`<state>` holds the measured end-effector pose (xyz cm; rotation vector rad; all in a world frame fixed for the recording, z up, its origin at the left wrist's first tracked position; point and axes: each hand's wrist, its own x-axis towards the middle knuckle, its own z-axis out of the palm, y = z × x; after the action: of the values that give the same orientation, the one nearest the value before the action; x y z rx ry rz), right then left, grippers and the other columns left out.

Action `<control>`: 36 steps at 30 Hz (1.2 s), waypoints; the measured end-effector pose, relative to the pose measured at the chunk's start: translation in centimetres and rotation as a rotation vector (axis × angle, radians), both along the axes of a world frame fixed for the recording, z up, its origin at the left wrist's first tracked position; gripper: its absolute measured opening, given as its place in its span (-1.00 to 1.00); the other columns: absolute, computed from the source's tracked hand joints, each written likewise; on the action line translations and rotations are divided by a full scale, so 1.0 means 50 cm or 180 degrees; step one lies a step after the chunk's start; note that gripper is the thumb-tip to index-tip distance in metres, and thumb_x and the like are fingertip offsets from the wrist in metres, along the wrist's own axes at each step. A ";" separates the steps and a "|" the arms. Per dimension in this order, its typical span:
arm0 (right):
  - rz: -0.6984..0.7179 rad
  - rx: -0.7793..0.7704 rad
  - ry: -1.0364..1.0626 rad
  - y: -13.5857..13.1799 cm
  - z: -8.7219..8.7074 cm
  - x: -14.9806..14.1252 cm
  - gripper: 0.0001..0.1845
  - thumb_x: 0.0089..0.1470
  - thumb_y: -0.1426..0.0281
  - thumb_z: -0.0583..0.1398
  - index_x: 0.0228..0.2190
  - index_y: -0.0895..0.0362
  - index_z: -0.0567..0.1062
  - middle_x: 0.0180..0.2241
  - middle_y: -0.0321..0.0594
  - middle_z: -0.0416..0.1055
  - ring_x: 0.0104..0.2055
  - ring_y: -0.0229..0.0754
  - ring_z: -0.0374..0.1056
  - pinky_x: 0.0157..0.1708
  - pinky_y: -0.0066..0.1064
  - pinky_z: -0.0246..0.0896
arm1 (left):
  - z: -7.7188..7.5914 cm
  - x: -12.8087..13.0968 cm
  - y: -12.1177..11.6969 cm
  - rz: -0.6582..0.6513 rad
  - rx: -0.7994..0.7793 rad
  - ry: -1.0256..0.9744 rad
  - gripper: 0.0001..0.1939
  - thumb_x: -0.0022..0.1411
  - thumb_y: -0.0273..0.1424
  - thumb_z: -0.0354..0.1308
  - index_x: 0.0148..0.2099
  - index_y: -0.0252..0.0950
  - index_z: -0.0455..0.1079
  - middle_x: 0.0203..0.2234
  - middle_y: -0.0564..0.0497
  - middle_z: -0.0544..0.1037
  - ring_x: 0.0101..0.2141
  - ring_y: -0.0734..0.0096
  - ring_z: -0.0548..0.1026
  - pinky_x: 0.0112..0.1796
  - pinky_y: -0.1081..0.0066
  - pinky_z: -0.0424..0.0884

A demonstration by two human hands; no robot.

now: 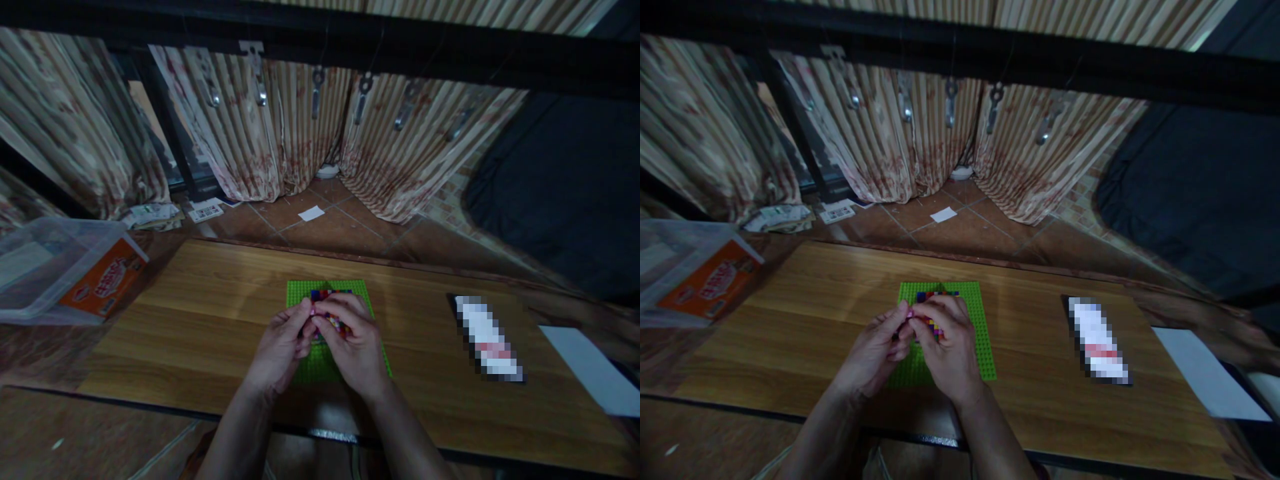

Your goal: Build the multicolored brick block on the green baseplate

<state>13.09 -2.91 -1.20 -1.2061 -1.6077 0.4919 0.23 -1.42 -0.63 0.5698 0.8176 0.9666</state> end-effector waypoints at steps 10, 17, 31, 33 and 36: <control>-0.0109 0.0094 0.0005 0.000 -0.003 0.002 -0.85 0.13 0.42 0.20 -0.28 -0.01 0.57 -0.26 -0.24 0.43 -0.15 -0.16 0.33 -0.17 -0.28 0.28 | -0.007 0.004 0.000 0.0053 0.0125 0.0328 -0.53 -0.01 -0.04 0.28 -0.54 -0.36 0.29 -0.73 0.19 0.15 -0.72 0.75 -0.03 -0.69 0.58 -0.16; -0.0515 0.0044 0.0243 0.005 -0.004 0.013 -0.89 0.12 0.41 0.20 -0.32 0.04 0.55 -0.28 -0.25 0.46 -0.17 -0.18 0.36 -0.17 -0.31 0.26 | -0.016 -0.002 0.010 0.0512 -0.0023 0.0319 -0.59 -0.04 -0.13 0.32 -0.33 -0.42 0.45 -0.66 0.18 0.22 -0.72 0.78 0.00 -0.70 0.62 -0.17; -0.0766 -0.0293 0.0675 0.010 -0.022 0.019 -0.83 0.15 0.36 0.16 -0.23 0.05 0.54 -0.28 -0.26 0.51 -0.24 -0.21 0.42 -0.22 -0.37 0.31 | 0.002 -0.012 0.019 0.1003 -0.0751 -0.0067 -0.82 0.12 -0.54 -0.01 -0.24 -0.45 0.37 -0.62 0.13 0.25 -0.72 0.73 0.06 -0.72 0.64 -0.09; -0.0780 -0.0229 0.0673 0.011 -0.021 0.021 -0.81 0.16 0.37 0.15 -0.22 0.05 0.54 -0.25 -0.24 0.51 -0.21 -0.20 0.42 -0.20 -0.36 0.31 | 0.000 -0.011 0.016 0.0952 -0.0684 -0.0041 -0.82 0.10 -0.53 0.02 -0.23 -0.44 0.37 -0.62 0.13 0.26 -0.72 0.73 0.05 -0.72 0.64 -0.10; -0.0762 -0.0213 0.0624 0.011 -0.019 0.023 -0.81 0.18 0.38 0.14 -0.22 0.05 0.55 -0.25 -0.23 0.51 -0.20 -0.20 0.42 -0.19 -0.35 0.31 | -0.003 -0.010 0.013 0.0824 -0.0590 -0.0008 -0.82 0.08 -0.49 0.11 -0.22 -0.42 0.36 -0.62 0.15 0.25 -0.72 0.75 0.03 -0.72 0.66 -0.12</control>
<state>14.23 -2.35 -2.16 -1.3375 -1.2710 0.4962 -0.27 -0.76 -0.79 0.3070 0.9835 1.1125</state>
